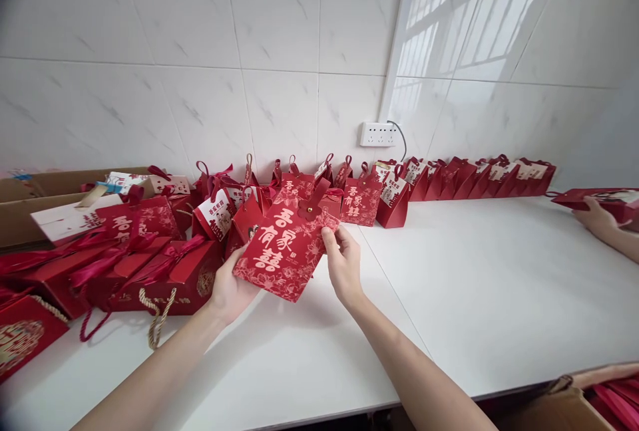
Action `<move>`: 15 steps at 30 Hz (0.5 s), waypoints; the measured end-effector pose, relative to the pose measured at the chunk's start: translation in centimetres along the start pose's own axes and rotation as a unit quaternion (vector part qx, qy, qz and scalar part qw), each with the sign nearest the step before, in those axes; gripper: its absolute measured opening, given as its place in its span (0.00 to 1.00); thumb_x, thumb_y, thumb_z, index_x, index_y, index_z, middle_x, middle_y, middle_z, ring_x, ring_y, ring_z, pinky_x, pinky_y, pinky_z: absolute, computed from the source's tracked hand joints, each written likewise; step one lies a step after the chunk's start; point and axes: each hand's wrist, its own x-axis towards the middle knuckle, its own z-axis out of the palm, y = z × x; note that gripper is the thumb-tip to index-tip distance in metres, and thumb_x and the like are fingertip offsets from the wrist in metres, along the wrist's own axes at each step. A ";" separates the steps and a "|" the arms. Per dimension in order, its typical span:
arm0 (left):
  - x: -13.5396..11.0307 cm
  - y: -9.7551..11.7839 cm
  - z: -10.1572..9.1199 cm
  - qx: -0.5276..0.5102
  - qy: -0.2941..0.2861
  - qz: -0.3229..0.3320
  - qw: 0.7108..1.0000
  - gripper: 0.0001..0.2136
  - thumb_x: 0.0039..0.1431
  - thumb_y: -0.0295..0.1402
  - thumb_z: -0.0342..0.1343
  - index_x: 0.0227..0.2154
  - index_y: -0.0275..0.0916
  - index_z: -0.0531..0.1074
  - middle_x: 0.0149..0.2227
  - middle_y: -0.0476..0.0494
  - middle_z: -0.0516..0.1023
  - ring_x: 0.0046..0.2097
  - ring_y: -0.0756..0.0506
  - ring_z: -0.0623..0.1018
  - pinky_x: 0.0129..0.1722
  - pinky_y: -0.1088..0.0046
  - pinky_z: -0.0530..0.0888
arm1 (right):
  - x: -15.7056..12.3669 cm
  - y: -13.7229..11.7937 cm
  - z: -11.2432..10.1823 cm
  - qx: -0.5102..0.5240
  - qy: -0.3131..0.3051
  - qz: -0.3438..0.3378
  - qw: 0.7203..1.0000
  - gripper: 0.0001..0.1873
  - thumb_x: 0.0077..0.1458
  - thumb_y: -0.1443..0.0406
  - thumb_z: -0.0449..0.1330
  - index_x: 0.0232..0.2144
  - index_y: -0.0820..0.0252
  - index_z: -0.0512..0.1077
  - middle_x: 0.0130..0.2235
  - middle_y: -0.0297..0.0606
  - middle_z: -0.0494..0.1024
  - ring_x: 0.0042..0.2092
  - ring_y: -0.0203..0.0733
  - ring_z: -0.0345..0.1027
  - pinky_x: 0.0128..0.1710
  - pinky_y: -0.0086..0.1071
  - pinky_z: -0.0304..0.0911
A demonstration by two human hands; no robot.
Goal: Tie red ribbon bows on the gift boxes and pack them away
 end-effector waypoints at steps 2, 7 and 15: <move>0.0 -0.1 -0.1 0.025 0.006 -0.021 0.999 0.05 0.47 0.31 0.58 0.28 0.36 0.73 0.28 0.44 0.79 0.38 0.41 0.79 0.39 0.66 0.75 | 0.0 0.0 -0.2 -0.022 0.017 -0.039 0.999 0.17 0.54 0.52 0.56 0.23 0.56 0.63 0.26 0.31 0.67 0.31 0.38 0.62 0.29 0.29 0.60; 0.2 -0.3 -0.3 0.070 -0.026 -0.041 0.996 0.04 0.45 0.30 0.58 0.26 0.36 0.72 0.28 0.43 0.79 0.37 0.38 0.80 0.36 0.65 0.76 | -0.2 -0.4 -0.4 -0.051 0.034 -0.082 0.995 0.18 0.55 0.52 0.54 0.22 0.56 0.60 0.25 0.31 0.65 0.28 0.37 0.56 0.28 0.29 0.56; 0.2 -1.0 -1.1 0.127 -0.119 -0.022 0.985 0.10 0.45 0.30 0.62 0.33 0.36 0.75 0.36 0.41 0.81 0.38 0.42 0.79 0.38 0.70 0.72 | 0.8 0.8 -0.6 0.040 0.019 -0.020 0.999 0.19 0.53 0.48 0.56 0.22 0.56 0.64 0.26 0.32 0.69 0.30 0.40 0.59 0.31 0.31 0.57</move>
